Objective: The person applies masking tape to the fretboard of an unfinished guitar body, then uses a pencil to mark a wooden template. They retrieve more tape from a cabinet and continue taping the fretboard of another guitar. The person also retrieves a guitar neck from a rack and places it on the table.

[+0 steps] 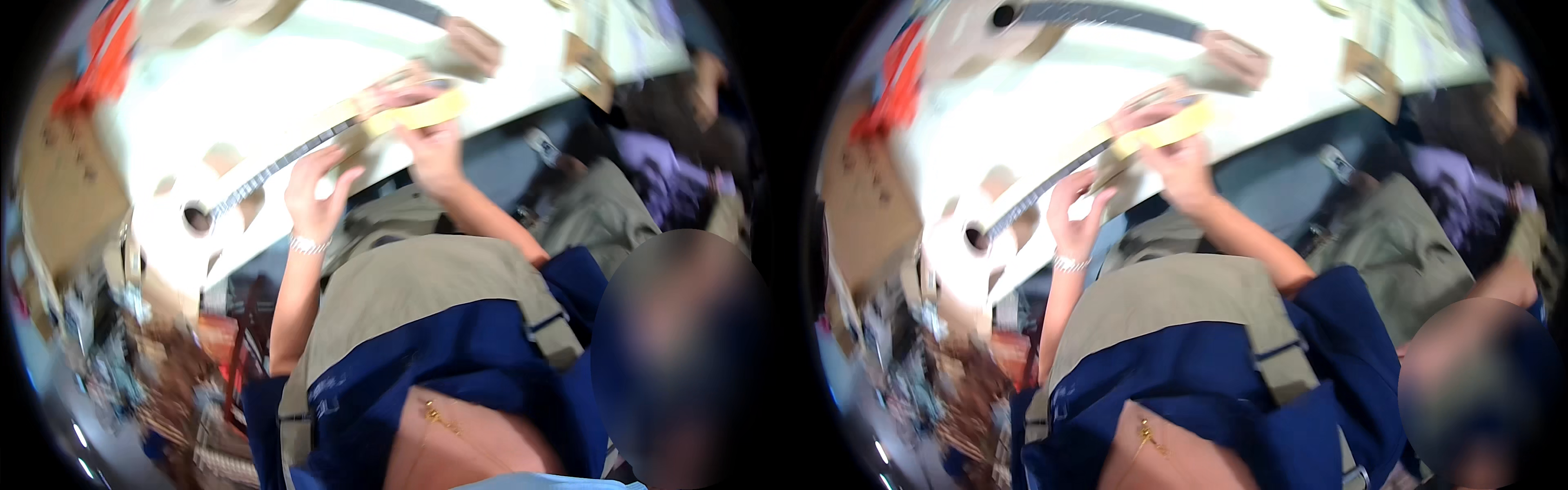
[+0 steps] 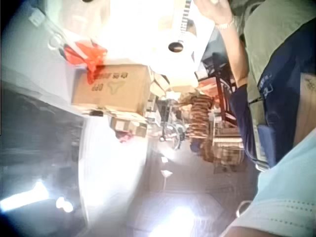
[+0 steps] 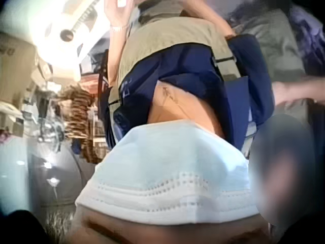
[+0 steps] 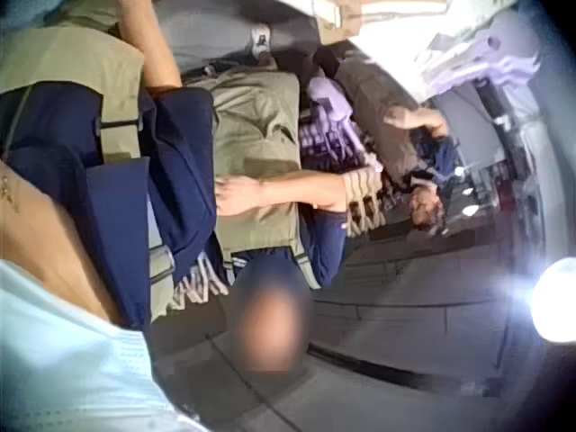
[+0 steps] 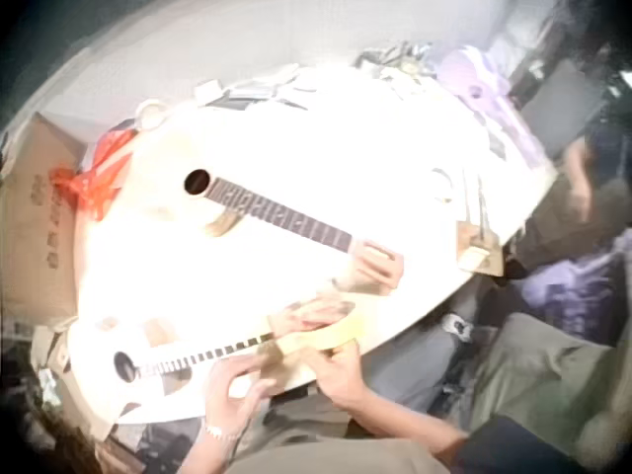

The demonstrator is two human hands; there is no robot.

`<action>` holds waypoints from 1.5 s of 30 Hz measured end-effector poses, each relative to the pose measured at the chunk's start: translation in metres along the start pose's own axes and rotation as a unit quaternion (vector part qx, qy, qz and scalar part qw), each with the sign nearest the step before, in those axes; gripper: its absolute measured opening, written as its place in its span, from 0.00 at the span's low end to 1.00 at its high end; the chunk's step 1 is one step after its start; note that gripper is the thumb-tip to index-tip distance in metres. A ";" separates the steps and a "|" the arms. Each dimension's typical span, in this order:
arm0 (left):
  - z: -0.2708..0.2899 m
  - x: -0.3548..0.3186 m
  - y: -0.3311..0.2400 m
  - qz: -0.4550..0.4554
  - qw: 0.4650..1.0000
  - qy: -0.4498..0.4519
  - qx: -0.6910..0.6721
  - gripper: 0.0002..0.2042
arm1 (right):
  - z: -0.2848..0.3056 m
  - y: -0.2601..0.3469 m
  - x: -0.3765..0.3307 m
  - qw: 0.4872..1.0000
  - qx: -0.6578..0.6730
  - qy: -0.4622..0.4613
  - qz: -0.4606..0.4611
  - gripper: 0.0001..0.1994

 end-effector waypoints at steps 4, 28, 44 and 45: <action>-0.035 -0.003 0.028 0.291 0.865 0.050 -0.406 0.17 | -0.024 -0.005 -0.012 0.995 0.099 0.028 -0.015 0.15; 0.209 -0.082 0.129 0.178 0.942 -0.243 0.146 0.06 | 0.018 0.040 0.033 0.957 -0.218 0.129 0.144 0.25; 0.190 -0.064 0.154 0.220 0.956 -0.162 0.103 0.08 | 0.030 0.013 0.058 0.805 -0.569 0.119 0.121 0.44; 0.190 -0.064 0.152 0.209 0.957 -0.155 0.127 0.10 | 0.031 0.014 0.059 0.798 -0.578 0.115 0.128 0.44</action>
Point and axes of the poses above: each hand's wrist, its own x-axis towards the middle knuckle, its own z-axis out of the back of the hand, y = z × x, the point moved 10 cm from there along x, towards the middle knuckle, and after that the axes turned 7 degrees about z, right-handed, at the moved point
